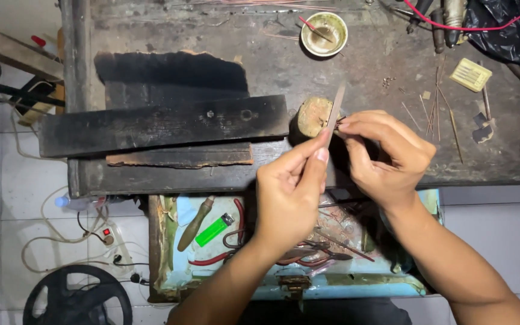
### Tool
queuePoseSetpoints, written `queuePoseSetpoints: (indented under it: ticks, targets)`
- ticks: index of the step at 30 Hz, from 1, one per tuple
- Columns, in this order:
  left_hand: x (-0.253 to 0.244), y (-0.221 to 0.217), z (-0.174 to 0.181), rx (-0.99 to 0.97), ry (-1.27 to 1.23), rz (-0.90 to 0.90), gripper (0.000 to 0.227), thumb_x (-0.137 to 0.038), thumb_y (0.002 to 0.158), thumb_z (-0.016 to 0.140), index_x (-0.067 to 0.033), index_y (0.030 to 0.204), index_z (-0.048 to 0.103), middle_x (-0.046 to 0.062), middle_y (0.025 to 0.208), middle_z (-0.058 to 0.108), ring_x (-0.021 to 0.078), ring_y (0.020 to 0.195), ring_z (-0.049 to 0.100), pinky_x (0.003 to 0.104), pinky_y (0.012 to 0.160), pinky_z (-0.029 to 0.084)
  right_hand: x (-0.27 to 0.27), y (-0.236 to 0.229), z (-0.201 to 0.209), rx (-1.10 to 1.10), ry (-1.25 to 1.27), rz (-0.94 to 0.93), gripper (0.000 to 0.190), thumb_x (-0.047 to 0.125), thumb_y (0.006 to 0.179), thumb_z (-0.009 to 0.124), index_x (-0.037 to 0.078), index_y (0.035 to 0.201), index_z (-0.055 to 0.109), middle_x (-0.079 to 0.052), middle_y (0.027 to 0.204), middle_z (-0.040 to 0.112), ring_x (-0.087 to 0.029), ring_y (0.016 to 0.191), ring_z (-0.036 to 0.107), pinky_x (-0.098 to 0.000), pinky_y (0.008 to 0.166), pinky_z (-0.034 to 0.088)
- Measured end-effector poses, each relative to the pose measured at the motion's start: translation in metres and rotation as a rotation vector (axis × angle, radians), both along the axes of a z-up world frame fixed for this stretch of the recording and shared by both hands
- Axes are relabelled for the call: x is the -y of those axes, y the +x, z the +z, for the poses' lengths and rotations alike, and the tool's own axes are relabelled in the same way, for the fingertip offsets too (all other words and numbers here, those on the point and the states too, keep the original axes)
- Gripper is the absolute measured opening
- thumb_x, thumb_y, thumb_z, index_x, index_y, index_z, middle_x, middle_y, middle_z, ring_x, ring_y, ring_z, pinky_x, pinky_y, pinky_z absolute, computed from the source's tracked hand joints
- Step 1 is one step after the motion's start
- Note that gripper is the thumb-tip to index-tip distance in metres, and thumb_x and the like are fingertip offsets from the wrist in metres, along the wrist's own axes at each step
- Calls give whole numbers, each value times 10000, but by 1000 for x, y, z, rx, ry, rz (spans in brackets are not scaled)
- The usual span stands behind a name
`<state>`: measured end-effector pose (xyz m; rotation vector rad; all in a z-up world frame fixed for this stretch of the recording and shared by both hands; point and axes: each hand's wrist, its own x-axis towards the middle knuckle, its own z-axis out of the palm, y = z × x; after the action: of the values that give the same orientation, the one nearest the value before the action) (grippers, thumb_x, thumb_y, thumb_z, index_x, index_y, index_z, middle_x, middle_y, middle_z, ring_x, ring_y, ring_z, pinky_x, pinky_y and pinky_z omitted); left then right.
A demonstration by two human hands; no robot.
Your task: Filing and shaping a small metal jewelry component using a hand file at a workbench.
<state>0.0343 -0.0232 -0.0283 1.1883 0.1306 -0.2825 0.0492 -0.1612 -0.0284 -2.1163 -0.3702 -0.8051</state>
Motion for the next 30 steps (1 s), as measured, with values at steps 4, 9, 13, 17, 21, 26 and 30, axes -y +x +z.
queuePoseSetpoints:
  ticks: [4, 9, 13, 17, 21, 26, 30]
  targets:
    - [0, 7, 3, 36, 8, -23, 307, -47, 1011, 605, -10, 1299, 703, 4, 658, 552, 81, 577, 452, 220, 541, 416, 0, -1, 0, -12, 3, 6, 175, -254, 848, 589, -113, 874, 689, -233, 882, 716, -354, 831, 723, -405, 838, 586]
    - [-7, -15, 8, 139, 101, 52, 352, -108, 1037, 571, 20, 1356, 648, 1, 674, 516, 92, 602, 467, 246, 544, 414, 1, 0, 1, -7, 7, 8, 164, -244, 864, 599, -109, 879, 692, -232, 884, 717, -353, 833, 727, -401, 837, 587]
    - [-2, -31, 3, 50, 47, 69, 348, -54, 1015, 591, 37, 1341, 669, 16, 697, 585, 77, 576, 455, 229, 516, 398, 1, 1, 1, 1, 4, 15, 166, -247, 858, 598, -110, 860, 691, -222, 867, 716, -350, 817, 727, -399, 821, 587]
    - [11, -16, -10, 107, 62, 114, 303, -19, 1005, 606, -4, 1292, 703, 39, 627, 581, 82, 546, 485, 245, 469, 413, 5, 4, -5, 39, 65, 49, 158, -252, 865, 653, -105, 856, 710, -230, 844, 716, -378, 767, 720, -428, 753, 580]
    - [25, -2, -15, 191, 45, 192, 290, 18, 1005, 612, -36, 1272, 713, 76, 561, 606, 75, 528, 534, 251, 457, 452, 5, 6, -6, 83, 120, 63, 156, -239, 869, 726, -88, 832, 730, -219, 813, 722, -398, 715, 714, -443, 680, 569]
    - [35, 6, -15, 203, 46, 234, 289, 23, 1004, 613, -46, 1266, 715, 75, 575, 620, 72, 546, 552, 251, 463, 453, 6, 7, -8, 92, 118, 60, 157, -237, 863, 734, -84, 828, 730, -214, 811, 725, -397, 711, 715, -447, 678, 570]
    - [40, 7, -26, 224, 57, 256, 305, 19, 1010, 605, -65, 1284, 707, 63, 590, 620, 68, 578, 546, 260, 478, 448, 6, 7, -9, 100, 120, 66, 153, -233, 867, 738, -85, 832, 727, -213, 815, 726, -393, 718, 714, -446, 677, 568]
